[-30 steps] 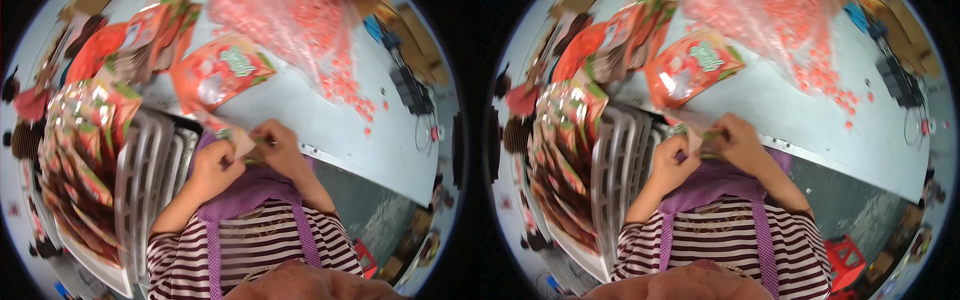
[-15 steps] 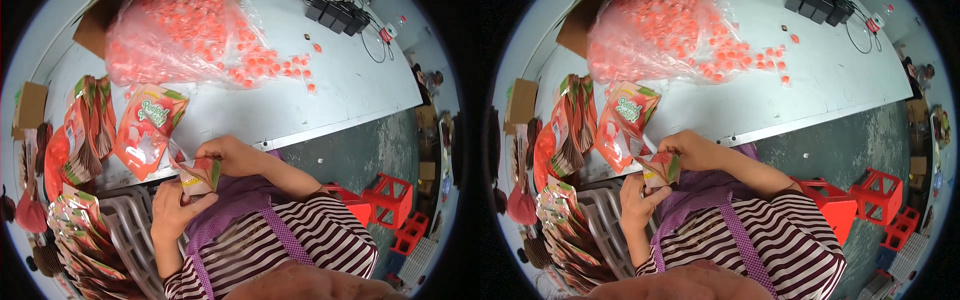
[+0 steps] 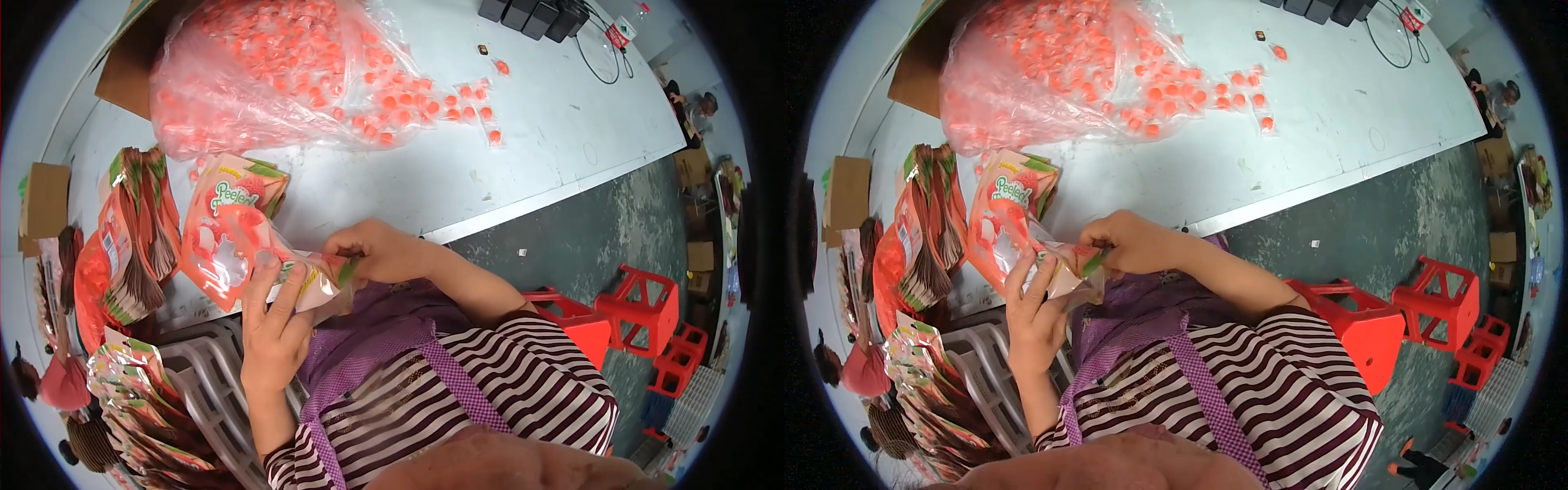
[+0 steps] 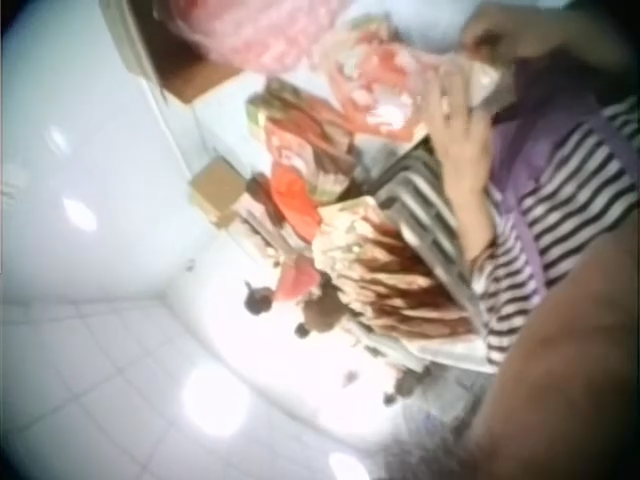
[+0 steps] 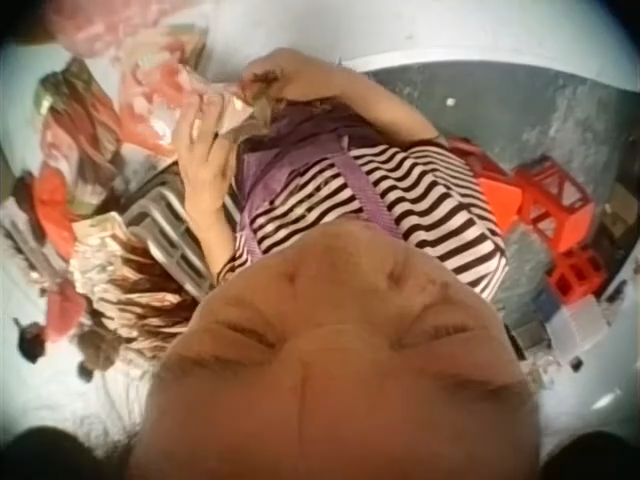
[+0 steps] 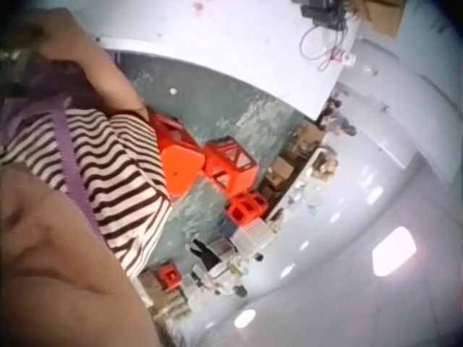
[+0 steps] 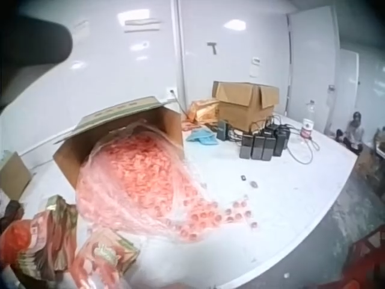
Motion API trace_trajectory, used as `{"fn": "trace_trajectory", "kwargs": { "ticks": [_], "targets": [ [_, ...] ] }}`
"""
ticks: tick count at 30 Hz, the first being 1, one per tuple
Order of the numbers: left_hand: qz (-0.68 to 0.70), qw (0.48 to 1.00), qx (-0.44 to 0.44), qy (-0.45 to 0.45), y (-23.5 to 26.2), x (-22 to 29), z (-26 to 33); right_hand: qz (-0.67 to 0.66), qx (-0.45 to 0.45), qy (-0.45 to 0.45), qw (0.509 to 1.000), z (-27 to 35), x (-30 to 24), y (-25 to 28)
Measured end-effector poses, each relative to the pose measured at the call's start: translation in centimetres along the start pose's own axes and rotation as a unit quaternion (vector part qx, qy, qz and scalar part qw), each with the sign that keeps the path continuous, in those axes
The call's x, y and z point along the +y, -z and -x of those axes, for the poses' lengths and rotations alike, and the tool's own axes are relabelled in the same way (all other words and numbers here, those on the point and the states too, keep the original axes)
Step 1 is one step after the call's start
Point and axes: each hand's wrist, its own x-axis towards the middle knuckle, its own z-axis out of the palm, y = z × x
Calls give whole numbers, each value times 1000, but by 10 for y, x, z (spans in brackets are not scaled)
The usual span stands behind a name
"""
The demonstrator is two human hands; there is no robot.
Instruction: Manually picking up individual small candies and placing them into plastic packaging bags before stacking them on a tray.
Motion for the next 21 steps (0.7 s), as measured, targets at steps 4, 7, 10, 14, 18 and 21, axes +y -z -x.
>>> {"fn": "trace_trajectory", "kwargs": {
  "ticks": [4, 7, 10, 14, 18, 21],
  "targets": [
    [74, 996, 48, 33, -20, -15, -1, 61, 78, 9, 995, 15, 5, 30],
    [123, 980, 104, 114, -48, -36, 10, 332, 393, 148, 845, 34, 14, 77],
    [269, 904, 188, 273, -96, -61, 27, 528, 483, 76, 695, 56, 31, 150],
    [386, 821, 218, 360, -107, -64, 31, 597, 428, -26, 678, 77, 48, 185],
    [389, 817, 235, 355, -105, -60, 23, 592, 429, -5, 683, 72, 44, 181],
    [380, 824, 183, 378, -101, -62, 29, 635, 389, -24, 667, 56, 37, 176]
  ]
}}
